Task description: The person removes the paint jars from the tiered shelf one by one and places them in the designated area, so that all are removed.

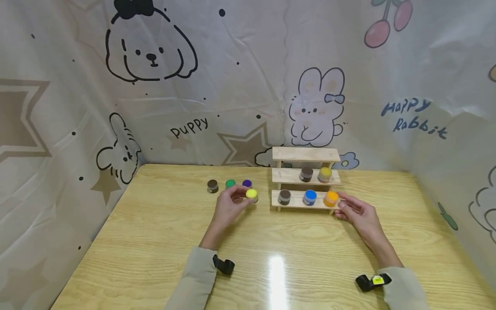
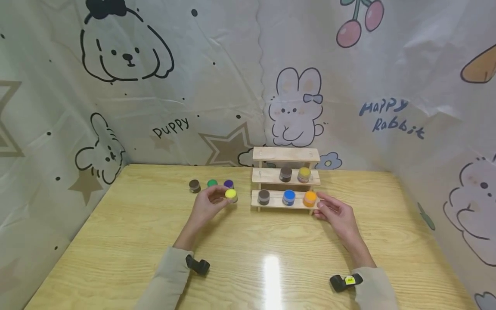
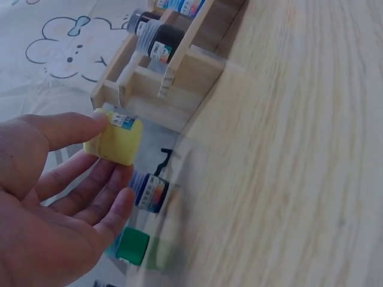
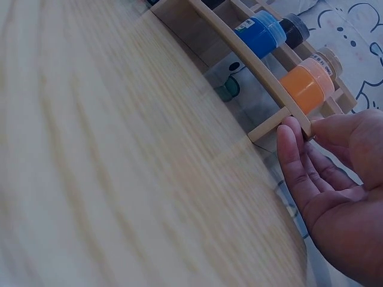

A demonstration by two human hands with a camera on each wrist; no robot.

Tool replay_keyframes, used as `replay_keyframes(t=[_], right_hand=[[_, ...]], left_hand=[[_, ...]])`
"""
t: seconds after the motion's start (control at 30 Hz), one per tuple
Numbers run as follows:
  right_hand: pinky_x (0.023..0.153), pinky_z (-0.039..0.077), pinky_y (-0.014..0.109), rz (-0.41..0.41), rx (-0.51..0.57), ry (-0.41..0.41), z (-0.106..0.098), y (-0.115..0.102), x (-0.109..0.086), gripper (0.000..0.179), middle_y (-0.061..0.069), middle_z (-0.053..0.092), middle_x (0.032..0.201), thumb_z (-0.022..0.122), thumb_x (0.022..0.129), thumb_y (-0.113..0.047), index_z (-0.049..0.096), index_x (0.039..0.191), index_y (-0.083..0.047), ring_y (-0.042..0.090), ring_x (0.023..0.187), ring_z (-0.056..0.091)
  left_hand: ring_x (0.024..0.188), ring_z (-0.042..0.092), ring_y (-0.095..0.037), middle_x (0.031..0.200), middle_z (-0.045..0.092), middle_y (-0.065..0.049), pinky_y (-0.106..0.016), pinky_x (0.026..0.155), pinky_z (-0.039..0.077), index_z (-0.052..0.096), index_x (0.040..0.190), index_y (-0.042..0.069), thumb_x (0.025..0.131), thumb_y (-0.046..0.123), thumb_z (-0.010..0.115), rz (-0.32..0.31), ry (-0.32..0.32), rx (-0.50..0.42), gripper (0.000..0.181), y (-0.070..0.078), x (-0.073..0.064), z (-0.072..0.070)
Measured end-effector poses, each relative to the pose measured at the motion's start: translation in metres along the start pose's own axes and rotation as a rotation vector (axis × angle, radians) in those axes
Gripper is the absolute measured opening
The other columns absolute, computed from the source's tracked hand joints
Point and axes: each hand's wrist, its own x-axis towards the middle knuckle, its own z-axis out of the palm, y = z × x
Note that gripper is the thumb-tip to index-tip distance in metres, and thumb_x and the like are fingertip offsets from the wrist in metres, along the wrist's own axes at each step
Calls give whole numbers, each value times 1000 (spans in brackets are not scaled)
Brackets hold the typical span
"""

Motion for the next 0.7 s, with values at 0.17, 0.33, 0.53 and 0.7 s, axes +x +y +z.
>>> replay_keyframes(t=[0.17, 0.33, 0.53, 0.7], right_hand=[[83, 59, 27, 7, -6, 6, 0, 1, 1, 60, -7, 74, 111, 67, 101, -14, 42, 149, 10, 12, 89, 74], [83, 59, 27, 19, -47, 20, -1, 1, 1, 61, -11, 72, 112, 66, 101, -17, 42, 150, 9, 10, 90, 73], [83, 59, 26, 21, -53, 22, -1, 0, 1, 62, -13, 72, 112, 67, 101, -18, 41, 151, 9, 10, 90, 73], [84, 59, 27, 12, -39, 8, 0, -1, 1, 61, -12, 72, 113, 66, 101, -16, 41, 150, 10, 10, 91, 73]], left_hand=[[107, 68, -34, 115, 68, -19, -36, 93, 57, 68, 115, -5, 87, -3, 79, -31, -16, 26, 30, -5, 0, -4], [105, 69, -35, 113, 69, -20, -36, 90, 58, 68, 114, -6, 87, -4, 79, -52, -15, 54, 30, -10, 1, -6], [104, 70, -33, 109, 71, -17, -43, 90, 58, 70, 111, -5, 85, -2, 81, -57, -8, 135, 28, -15, 1, -7], [105, 70, -32, 110, 72, -17, -45, 91, 57, 71, 112, -4, 85, -1, 82, -66, 0, 165, 29, -14, 0, -7]])
